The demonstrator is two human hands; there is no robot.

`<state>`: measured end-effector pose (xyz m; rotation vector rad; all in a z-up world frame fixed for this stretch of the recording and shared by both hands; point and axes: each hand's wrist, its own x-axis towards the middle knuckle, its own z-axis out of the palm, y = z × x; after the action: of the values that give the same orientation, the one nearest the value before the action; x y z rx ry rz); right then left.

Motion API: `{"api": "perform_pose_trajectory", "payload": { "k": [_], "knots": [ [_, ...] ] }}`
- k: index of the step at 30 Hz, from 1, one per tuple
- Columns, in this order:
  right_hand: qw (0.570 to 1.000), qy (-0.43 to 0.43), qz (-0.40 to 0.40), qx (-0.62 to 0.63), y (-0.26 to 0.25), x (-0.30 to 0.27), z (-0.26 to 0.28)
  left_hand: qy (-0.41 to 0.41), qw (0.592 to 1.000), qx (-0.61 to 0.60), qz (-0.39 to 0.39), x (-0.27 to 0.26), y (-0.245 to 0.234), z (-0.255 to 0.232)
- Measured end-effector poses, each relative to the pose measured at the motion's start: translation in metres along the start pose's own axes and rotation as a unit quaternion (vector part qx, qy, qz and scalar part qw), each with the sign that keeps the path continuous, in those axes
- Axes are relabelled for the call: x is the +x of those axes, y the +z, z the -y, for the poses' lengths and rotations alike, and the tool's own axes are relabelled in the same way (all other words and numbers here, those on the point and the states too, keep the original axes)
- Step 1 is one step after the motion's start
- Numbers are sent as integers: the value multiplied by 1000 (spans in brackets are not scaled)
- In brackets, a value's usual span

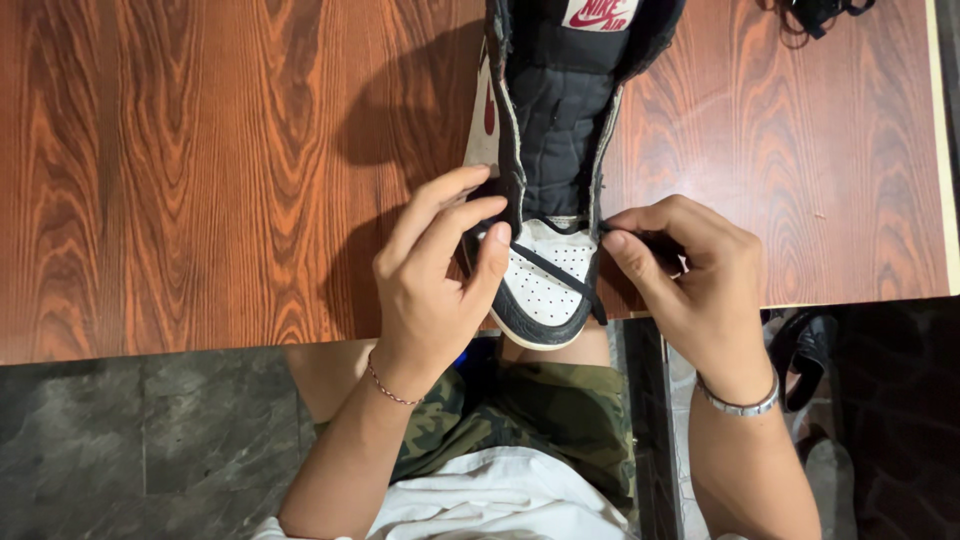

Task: The person laces a high-top sneaker by threading black laces through the eyelets from the bottom up, pulling them taut, and adjusting the fit. The shoe remains on a wooden table throughout the process.

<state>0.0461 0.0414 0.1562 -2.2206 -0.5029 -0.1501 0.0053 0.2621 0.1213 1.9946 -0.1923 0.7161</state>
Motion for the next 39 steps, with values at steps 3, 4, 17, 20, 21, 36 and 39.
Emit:
{"api": "perform_pose_trajectory", "payload": {
  "k": [3,4,17,20,21,36,39],
  "knots": [
    [999,6,21,29,-1,3,-5,17,1000,5,-4,2,-1,-1],
    [998,31,26,42,0,4,-7,20,1000,5,-3,3,-1,-2],
    [956,111,36,269,3,0,-34,17,1000,0,-7,3,-1,-1],
    [947,126,16,296,0,-2,-34,7,1000,0,5,3,1,-3],
    [942,136,9,307,-1,-1,-33,17,1000,14,0,3,2,-3],
    [996,-84,16,-32,-5,14,32,15,1000,-8,-7,3,3,-2],
    [986,-118,1,-115,1,13,41,22,1000,-6,-10,3,2,-2]
  ]
}}
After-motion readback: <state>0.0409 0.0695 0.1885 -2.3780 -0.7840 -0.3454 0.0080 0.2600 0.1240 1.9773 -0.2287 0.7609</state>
